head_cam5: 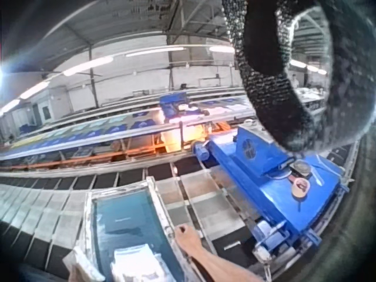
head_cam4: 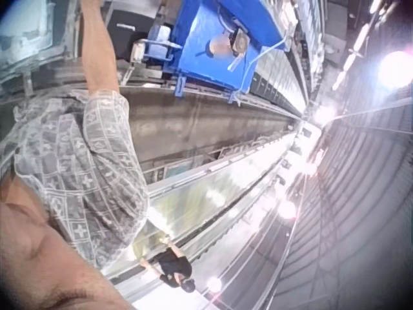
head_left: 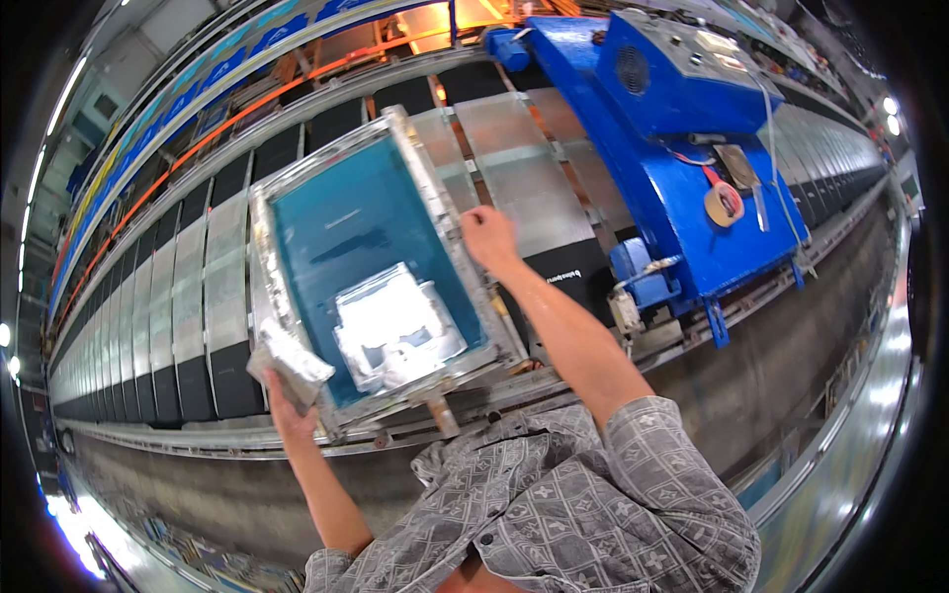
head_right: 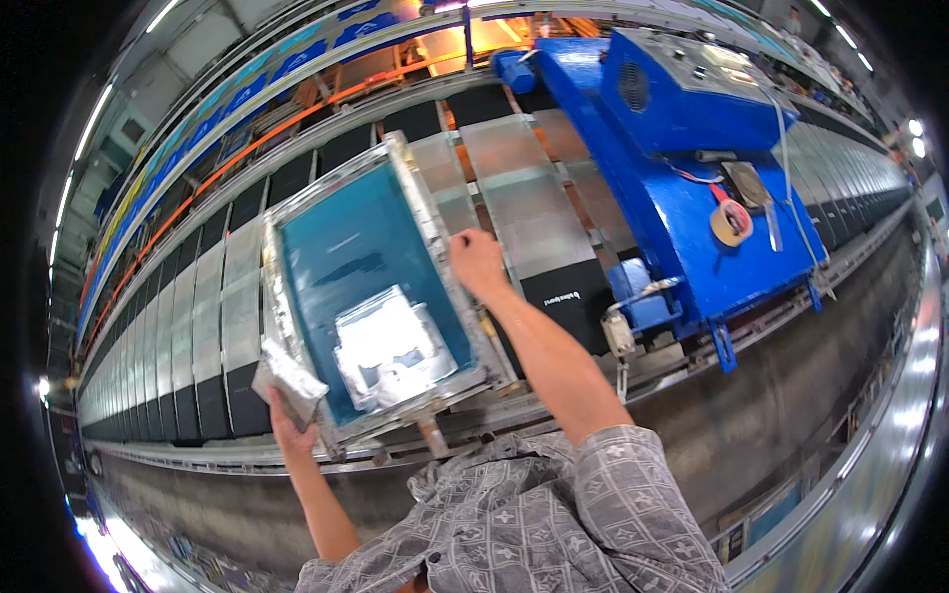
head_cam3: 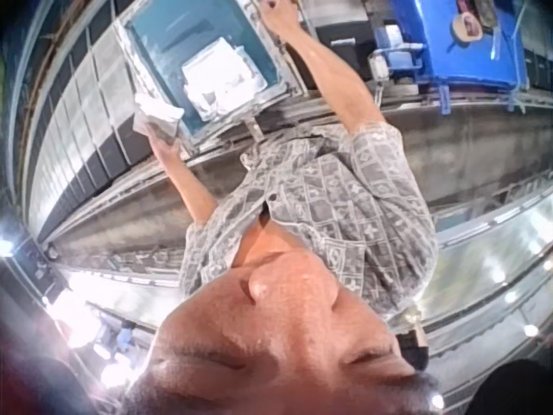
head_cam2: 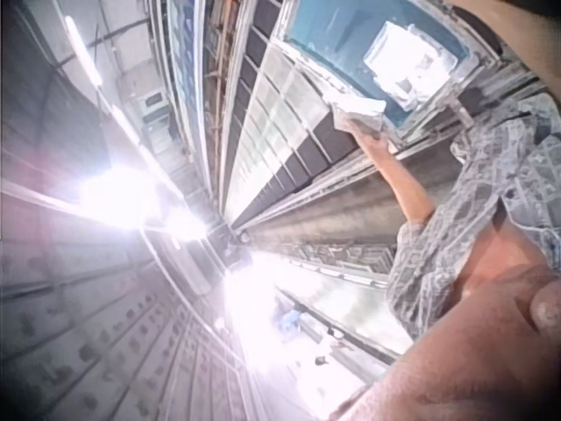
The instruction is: The person uses a squeegee to spread white ink across a screen printing frame mounted on a conveyor. The person repeatedly pulls the squeegee across the screen to distribute the ink evenly over the mesh.
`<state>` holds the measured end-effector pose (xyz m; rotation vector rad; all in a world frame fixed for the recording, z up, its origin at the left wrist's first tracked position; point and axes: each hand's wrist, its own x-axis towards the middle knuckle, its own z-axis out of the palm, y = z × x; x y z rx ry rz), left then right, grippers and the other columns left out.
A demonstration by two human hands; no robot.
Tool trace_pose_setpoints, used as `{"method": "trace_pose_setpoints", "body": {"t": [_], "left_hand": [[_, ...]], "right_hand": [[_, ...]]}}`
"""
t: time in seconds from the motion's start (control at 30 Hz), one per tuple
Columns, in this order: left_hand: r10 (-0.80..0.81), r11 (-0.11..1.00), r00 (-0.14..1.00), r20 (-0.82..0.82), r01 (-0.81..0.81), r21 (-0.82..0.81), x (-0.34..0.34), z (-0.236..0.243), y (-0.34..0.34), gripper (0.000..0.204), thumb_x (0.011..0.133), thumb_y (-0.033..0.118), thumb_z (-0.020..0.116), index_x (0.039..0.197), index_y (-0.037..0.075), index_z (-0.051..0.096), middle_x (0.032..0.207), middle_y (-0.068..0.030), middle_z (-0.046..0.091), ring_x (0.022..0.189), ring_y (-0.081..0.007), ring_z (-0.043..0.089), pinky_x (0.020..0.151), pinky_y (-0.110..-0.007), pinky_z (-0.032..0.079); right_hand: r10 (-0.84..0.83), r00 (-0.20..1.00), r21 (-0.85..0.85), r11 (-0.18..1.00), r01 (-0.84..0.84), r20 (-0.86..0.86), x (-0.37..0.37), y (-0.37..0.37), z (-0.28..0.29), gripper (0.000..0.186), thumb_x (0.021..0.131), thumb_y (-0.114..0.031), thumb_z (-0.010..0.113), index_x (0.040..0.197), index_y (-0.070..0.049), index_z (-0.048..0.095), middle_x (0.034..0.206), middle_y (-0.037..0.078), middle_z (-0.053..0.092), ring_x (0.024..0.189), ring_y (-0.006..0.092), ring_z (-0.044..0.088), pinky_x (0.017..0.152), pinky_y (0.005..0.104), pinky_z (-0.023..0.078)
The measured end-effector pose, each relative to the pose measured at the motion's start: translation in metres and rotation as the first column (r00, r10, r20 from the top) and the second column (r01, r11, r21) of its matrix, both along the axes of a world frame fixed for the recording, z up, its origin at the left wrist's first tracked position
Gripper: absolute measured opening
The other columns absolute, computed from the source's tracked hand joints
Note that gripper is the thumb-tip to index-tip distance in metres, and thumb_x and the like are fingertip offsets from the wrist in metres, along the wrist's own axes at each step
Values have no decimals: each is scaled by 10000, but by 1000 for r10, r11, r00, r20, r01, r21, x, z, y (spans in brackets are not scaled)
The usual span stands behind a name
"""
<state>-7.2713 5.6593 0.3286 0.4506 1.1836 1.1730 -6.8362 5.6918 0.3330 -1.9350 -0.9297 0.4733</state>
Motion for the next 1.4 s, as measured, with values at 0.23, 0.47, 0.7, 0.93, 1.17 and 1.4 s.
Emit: {"method": "trace_pose_setpoints", "body": {"t": [0.23, 0.47, 0.7, 0.93, 1.17, 1.4], "left_hand": [[-89, 974, 987, 137, 57, 220, -10, -81, -34, 576, 959, 417, 598, 1420, 111, 439, 1356, -46, 539, 1241, -194, 508, 1063, -398, 386], [-3, 998, 960, 280, 18, -54, -30, -95, -45, 602, 910, 488, 638, 1357, 115, 484, 1257, -37, 594, 1188, -248, 552, 1027, -458, 422], [-74, 996, 926, -371, 88, 22, -21, -53, -60, 425, 868, 288, 743, 1147, -7, 619, 1024, -56, 670, 875, -165, 650, 785, -343, 530], [-241, 942, 461, -854, 321, -93, 48, -7, -66, 262, 819, 176, 739, 987, -20, 695, 799, -103, 714, 724, -173, 670, 682, -315, 514], [-106, 939, -146, -984, 312, -148, 60, -27, -57, 315, 804, 293, 706, 889, -9, 680, 779, -233, 681, 774, -424, 662, 699, -490, 510], [-230, 874, -182, -956, 393, -285, 93, -33, -67, 335, 799, 316, 705, 904, -1, 677, 807, -249, 668, 784, -436, 647, 718, -524, 496]], "right_hand": [[-15, 998, -23, 1000, 16, 59, 10, -30, -46, 299, 868, -268, 619, 974, -1, 705, 925, 196, 707, 887, 345, 681, 790, 384, 501], [-132, 981, -147, 983, 111, -142, -22, -81, -98, 250, 891, -247, 628, 979, -20, 686, 746, 63, 641, 692, 144, 551, 684, 304, 451], [-146, 953, -157, 982, 106, -266, -37, -97, -122, 244, 893, -249, 636, 991, -30, 681, 757, 56, 641, 698, 127, 549, 680, 298, 452], [-115, 973, -120, 988, 92, -200, -53, -91, -107, 243, 884, -252, 625, 988, -39, 682, 744, 81, 645, 681, 169, 589, 684, 325, 471], [-102, 971, -123, 989, 77, -215, -58, -90, -105, 231, 884, -258, 611, 986, -60, 674, 706, 103, 633, 646, 212, 599, 669, 354, 470], [-103, 968, -127, 989, 75, -230, -60, -89, -98, 221, 889, -259, 609, 980, -66, 668, 698, 103, 626, 636, 212, 591, 656, 361, 460]]}}
